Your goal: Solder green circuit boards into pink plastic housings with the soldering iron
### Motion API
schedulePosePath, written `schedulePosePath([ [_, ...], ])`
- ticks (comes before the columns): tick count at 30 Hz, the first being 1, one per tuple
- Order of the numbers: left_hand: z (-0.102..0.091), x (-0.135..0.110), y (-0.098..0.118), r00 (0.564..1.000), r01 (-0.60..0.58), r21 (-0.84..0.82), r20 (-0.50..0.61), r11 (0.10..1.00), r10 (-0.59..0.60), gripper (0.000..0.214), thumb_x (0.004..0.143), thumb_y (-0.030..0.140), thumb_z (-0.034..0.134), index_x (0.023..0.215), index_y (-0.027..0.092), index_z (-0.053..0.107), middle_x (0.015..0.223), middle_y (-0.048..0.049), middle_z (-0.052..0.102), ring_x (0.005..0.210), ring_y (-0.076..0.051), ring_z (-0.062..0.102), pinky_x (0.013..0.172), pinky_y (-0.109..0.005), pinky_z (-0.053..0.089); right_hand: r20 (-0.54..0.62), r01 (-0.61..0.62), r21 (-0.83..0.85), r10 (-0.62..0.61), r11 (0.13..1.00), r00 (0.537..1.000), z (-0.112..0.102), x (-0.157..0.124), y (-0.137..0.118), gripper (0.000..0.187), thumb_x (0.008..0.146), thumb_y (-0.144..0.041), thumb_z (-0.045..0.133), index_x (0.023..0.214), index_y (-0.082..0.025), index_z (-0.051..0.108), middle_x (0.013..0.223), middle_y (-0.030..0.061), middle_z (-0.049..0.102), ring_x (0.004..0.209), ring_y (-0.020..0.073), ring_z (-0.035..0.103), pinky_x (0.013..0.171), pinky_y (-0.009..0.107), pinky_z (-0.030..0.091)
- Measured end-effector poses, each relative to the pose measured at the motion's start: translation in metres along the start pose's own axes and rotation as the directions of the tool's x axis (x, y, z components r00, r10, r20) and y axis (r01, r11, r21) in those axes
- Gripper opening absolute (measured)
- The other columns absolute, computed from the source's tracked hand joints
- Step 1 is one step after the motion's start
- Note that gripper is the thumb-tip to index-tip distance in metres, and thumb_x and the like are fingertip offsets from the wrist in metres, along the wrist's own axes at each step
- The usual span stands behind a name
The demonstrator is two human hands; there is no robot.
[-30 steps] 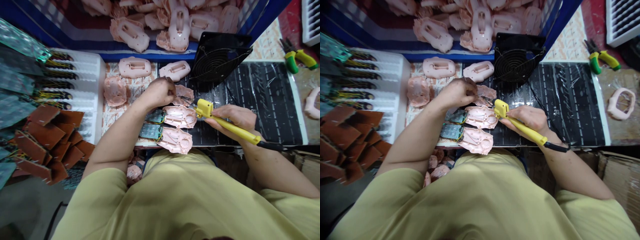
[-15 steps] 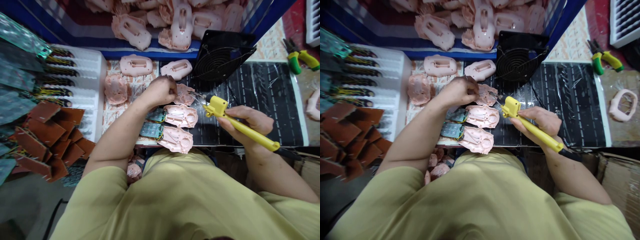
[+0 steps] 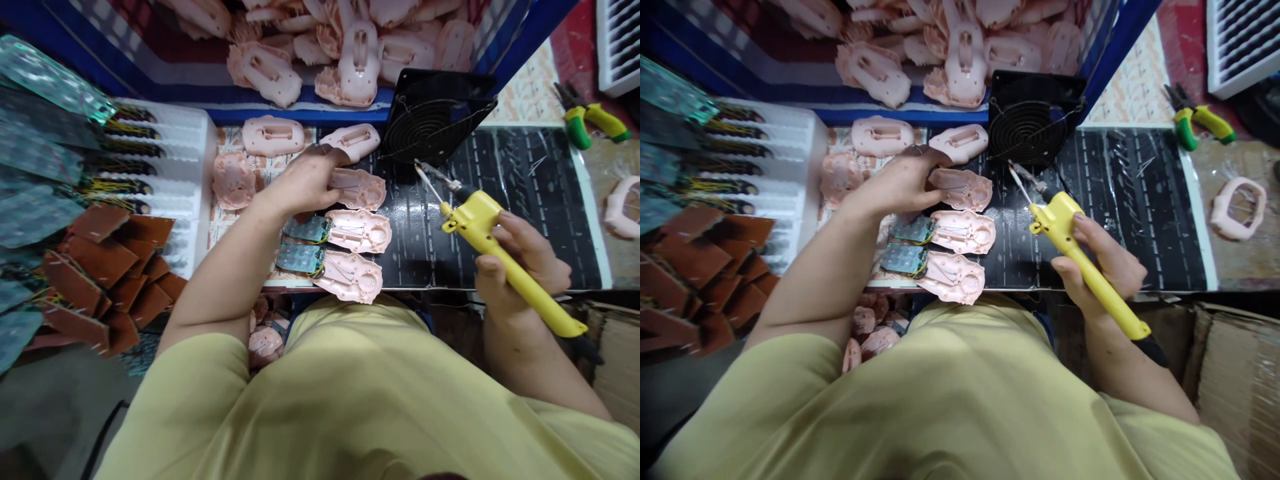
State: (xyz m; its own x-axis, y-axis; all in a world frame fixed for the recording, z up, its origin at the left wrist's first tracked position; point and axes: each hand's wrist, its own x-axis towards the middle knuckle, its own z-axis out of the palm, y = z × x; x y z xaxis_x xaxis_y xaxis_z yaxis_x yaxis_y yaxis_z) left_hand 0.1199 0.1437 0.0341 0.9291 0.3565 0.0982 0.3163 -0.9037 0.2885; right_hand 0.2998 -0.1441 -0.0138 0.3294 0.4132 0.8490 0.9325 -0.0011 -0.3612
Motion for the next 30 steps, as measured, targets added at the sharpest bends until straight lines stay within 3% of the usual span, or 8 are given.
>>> schedulePosePath([
  [5,0.002,-0.001,-0.006,0.983,-0.072,0.065,0.172,0.995,0.060,0.077,0.066,0.017,0.064,0.142,0.019,0.050,0.129,-0.0113,0.063,0.118,-0.030,0.058,0.099,-0.035,0.046,-0.036,-0.041,0.006,0.041,0.999,0.999,-0.009,-0.012,0.007,0.042,0.083,-0.044,0.074,0.118,-0.022,0.072,0.091,0.0075,0.077,0.069,0.0210,0.073,0.061,0.027,0.057],
  [9,0.004,-0.003,-0.007,0.995,0.002,0.060,0.100,0.998,-0.008,0.073,0.068,0.020,0.066,0.139,0.016,0.052,0.123,-0.0126,0.064,0.117,-0.031,0.059,0.099,-0.035,0.046,-0.051,-0.042,0.030,0.044,0.999,0.998,-0.013,-0.019,0.011,0.040,0.080,-0.035,0.076,0.117,-0.023,0.072,0.097,0.0083,0.076,0.071,0.0226,0.074,0.065,0.030,0.059],
  [12,-0.007,-0.015,-0.007,0.998,0.045,-0.006,0.033,0.999,-0.045,0.074,0.069,0.026,0.070,0.140,0.014,0.051,0.117,-0.0114,0.065,0.113,-0.029,0.061,0.098,-0.034,0.047,-0.051,-0.055,0.019,0.056,0.998,0.997,-0.017,-0.023,0.012,0.039,0.079,-0.033,0.077,0.116,-0.022,0.073,0.097,0.0087,0.076,0.072,0.0230,0.074,0.065,0.030,0.060],
  [15,-0.018,-0.036,0.002,0.995,-0.008,-0.066,0.100,0.998,0.015,0.078,0.071,0.038,0.073,0.142,0.017,0.048,0.124,-0.0116,0.063,0.115,-0.029,0.061,0.099,-0.036,0.046,-0.099,-0.044,-0.013,0.043,0.999,0.994,-0.020,-0.025,0.015,0.038,0.079,-0.037,0.076,0.113,-0.020,0.074,0.093,0.0092,0.077,0.068,0.0219,0.073,0.062,0.028,0.059],
  [19,-0.014,-0.065,0.022,0.953,-0.105,-0.086,0.275,0.991,0.125,0.098,0.068,0.052,0.077,0.152,0.022,0.036,0.152,-0.0162,0.042,0.137,-0.034,0.046,0.110,-0.039,0.039,-0.168,-0.041,-0.025,0.036,0.999,0.985,-0.019,-0.027,0.016,0.038,0.077,-0.042,0.075,0.108,-0.020,0.076,0.085,0.0072,0.076,0.060,0.0213,0.071,0.056,0.028,0.058],
  [23,-0.004,-0.090,0.034,0.919,-0.095,0.011,0.386,0.995,0.083,0.119,0.066,0.061,0.079,0.159,0.020,0.017,0.165,-0.0220,0.013,0.151,-0.042,0.017,0.119,-0.049,0.025,-0.211,-0.013,0.036,0.020,0.999,0.977,-0.019,-0.028,0.015,0.037,0.074,-0.039,0.077,0.108,-0.023,0.077,0.084,0.0066,0.077,0.059,0.0213,0.071,0.056,0.028,0.057],
  [27,-0.001,-0.111,0.041,0.904,-0.074,0.108,0.428,0.991,0.021,0.119,0.068,0.061,0.079,0.160,0.021,0.015,0.166,-0.0237,0.006,0.152,-0.044,0.013,0.120,-0.055,0.018,-0.248,0.016,0.085,0.005,0.996,0.969,-0.018,-0.027,0.013,0.037,0.073,-0.037,0.078,0.107,-0.022,0.077,0.082,0.0068,0.076,0.058,0.0220,0.071,0.055,0.028,0.057],
  [30,0.003,-0.113,0.043,0.924,-0.057,0.180,0.382,0.982,-0.016,0.116,0.068,0.056,0.080,0.160,0.022,0.017,0.166,-0.0235,0.005,0.152,-0.045,0.011,0.119,-0.060,0.014,-0.269,0.029,0.178,0.021,0.984,0.963,-0.012,-0.024,0.004,0.037,0.073,-0.037,0.078,0.107,-0.023,0.077,0.084,0.0067,0.077,0.059,0.0209,0.071,0.055,0.026,0.058],
])
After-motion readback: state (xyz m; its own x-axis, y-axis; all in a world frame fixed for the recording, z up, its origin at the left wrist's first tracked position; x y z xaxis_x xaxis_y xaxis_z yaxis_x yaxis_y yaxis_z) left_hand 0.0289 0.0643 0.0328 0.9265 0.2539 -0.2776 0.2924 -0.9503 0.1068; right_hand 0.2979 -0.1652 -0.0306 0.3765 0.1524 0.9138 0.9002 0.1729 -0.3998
